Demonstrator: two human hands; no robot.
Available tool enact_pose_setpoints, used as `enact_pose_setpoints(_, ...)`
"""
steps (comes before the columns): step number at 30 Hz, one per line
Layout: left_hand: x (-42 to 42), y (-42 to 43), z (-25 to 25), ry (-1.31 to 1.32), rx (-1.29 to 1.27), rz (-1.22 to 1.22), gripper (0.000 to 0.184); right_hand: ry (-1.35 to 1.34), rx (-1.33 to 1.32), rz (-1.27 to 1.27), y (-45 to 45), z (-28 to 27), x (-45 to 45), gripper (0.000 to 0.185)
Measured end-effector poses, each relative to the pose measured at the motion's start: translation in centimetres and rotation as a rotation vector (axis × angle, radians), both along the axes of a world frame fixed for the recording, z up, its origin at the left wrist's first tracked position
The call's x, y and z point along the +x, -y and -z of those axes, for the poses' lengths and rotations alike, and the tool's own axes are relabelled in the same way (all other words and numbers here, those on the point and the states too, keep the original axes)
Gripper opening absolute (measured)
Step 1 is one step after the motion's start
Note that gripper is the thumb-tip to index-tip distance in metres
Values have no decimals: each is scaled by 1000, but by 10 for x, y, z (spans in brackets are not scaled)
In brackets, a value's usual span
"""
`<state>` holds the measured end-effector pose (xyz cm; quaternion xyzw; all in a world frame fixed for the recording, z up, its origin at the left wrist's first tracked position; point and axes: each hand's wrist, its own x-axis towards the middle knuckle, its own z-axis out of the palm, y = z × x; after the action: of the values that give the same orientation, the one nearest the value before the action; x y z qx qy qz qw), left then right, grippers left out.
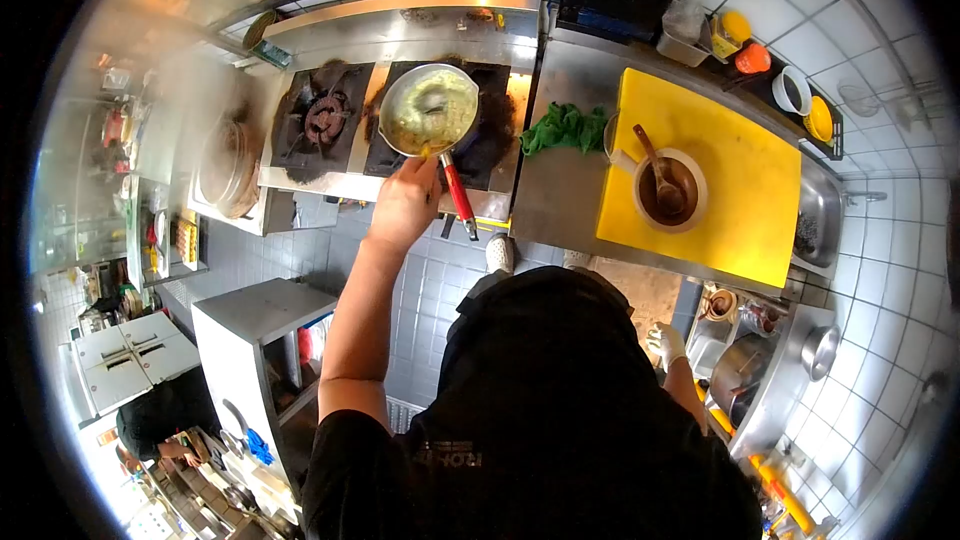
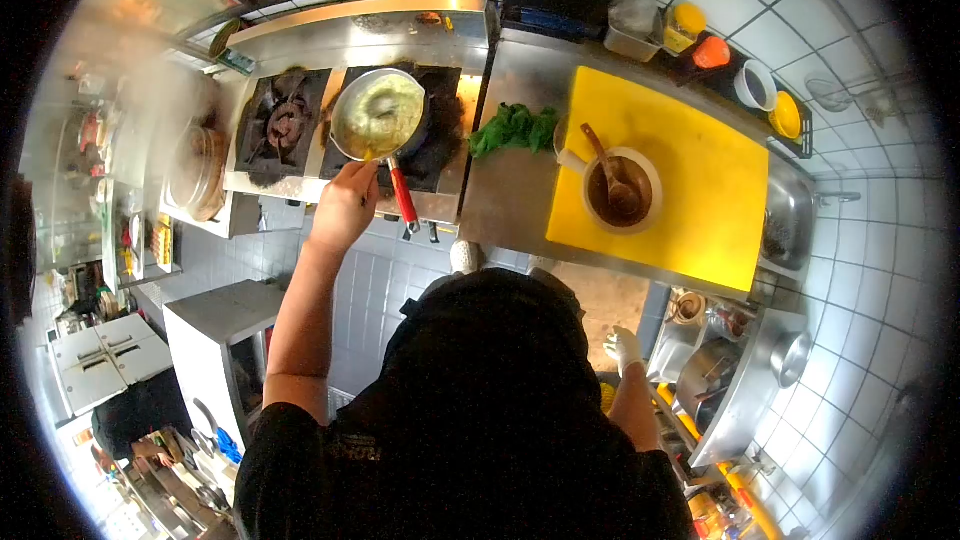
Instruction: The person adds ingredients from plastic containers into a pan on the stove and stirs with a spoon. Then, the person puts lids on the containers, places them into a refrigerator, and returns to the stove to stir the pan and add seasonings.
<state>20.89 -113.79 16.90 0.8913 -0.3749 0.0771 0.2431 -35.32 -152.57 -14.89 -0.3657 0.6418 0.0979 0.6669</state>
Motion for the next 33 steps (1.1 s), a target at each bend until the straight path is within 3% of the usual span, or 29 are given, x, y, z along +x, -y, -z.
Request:
enact_pose_setpoints(3, -22, 5, -14, -61, 207, 12, 4, -22, -31, -17, 5, 19, -3, 24)
enact_pose_setpoints(7, -13, 11, -23, -29, -46, 128, 8, -56, -44, -39, -2, 18, -9, 24)
enact_pose_setpoints(8, -6, 9, -14, -19, -114, 57, 9, -54, -34, -34, -1, 19, -9, 25)
enact_pose_setpoints(11, -5, -1, 2, -71, 127, -52, 9, -74, -85, -67, -7, -7, 6, 28)
enact_pose_setpoints(12, -16, 6, -15, -63, 205, -35, 4, -88, -114, -88, -9, -13, 7, 28)
enact_pose_setpoints(16, -17, 9, -25, -8, 22, 142, 9, -91, -95, -103, -11, -18, 4, 28)
enact_pose_setpoints(19, 6, 1, 0, 38, -54, -18, 9, -78, -82, -91, -7, -13, 7, 27)
enact_pose_setpoints(23, -16, 4, -22, -65, 33, -48, 11, -28, -73, -94, -2, -14, 5, 26)
enact_pose_setpoints(24, -16, 1, -28, -87, -20, -23, 4, -36, -74, -106, -2, -17, 7, 26)
enact_pose_setpoints(26, -13, -8, -25, -110, -176, -103, 7, -69, -69, -63, -7, -20, 13, 25)
enact_pose_setpoints(28, -6, -21, -11, -118, -256, -168, 18, -89, -94, -65, -12, -33, 22, 22)
enact_pose_setpoints(31, -3, -26, 23, -57, -284, -309, 19, -109, -49, -57, -9, -15, 15, 21)
enact_pose_setpoints(33, -13, -34, 48, -280, -430, -411, 22, -79, -55, -32, -7, -1, 7, 21)
